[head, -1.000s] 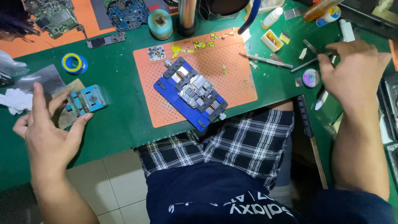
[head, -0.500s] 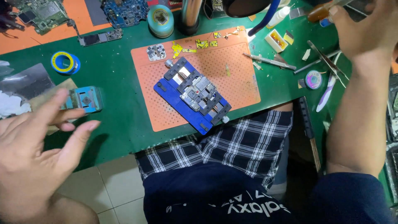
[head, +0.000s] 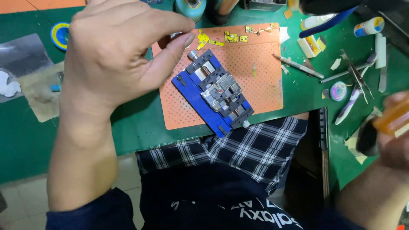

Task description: The person applies flux to a circuit board held in a blue vise and then uses a soldering iron and solder wire to solder components on the board. The person works on different sections of the board throughout the video.

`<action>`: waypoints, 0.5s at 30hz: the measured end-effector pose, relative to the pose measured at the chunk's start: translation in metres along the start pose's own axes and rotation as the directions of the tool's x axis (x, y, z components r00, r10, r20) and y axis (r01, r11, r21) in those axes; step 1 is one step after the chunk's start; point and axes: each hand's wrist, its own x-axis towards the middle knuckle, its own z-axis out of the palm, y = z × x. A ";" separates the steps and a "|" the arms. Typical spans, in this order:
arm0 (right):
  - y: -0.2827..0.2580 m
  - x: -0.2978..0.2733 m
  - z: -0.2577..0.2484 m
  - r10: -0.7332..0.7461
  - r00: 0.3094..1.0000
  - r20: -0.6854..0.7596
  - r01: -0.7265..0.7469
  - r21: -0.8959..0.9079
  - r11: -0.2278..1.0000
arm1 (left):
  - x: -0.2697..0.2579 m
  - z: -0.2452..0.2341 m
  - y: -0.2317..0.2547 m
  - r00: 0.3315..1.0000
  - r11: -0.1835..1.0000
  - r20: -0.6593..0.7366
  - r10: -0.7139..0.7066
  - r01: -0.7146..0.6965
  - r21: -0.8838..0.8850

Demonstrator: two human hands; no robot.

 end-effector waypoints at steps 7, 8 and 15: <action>-0.101 0.059 0.107 -0.187 0.914 0.361 -0.125 0.687 0.716 | -0.013 -0.001 -0.012 0.999 0.994 0.028 0.042 -0.045 0.098; -0.113 0.071 0.126 -0.157 0.931 0.331 -0.203 0.823 0.531 | -0.014 -0.003 -0.012 1.000 0.991 0.012 0.023 -0.024 0.135; -0.164 0.119 0.198 0.019 0.953 0.302 -0.245 0.734 0.634 | -0.017 -0.002 -0.014 0.993 0.960 -0.115 0.032 0.001 0.280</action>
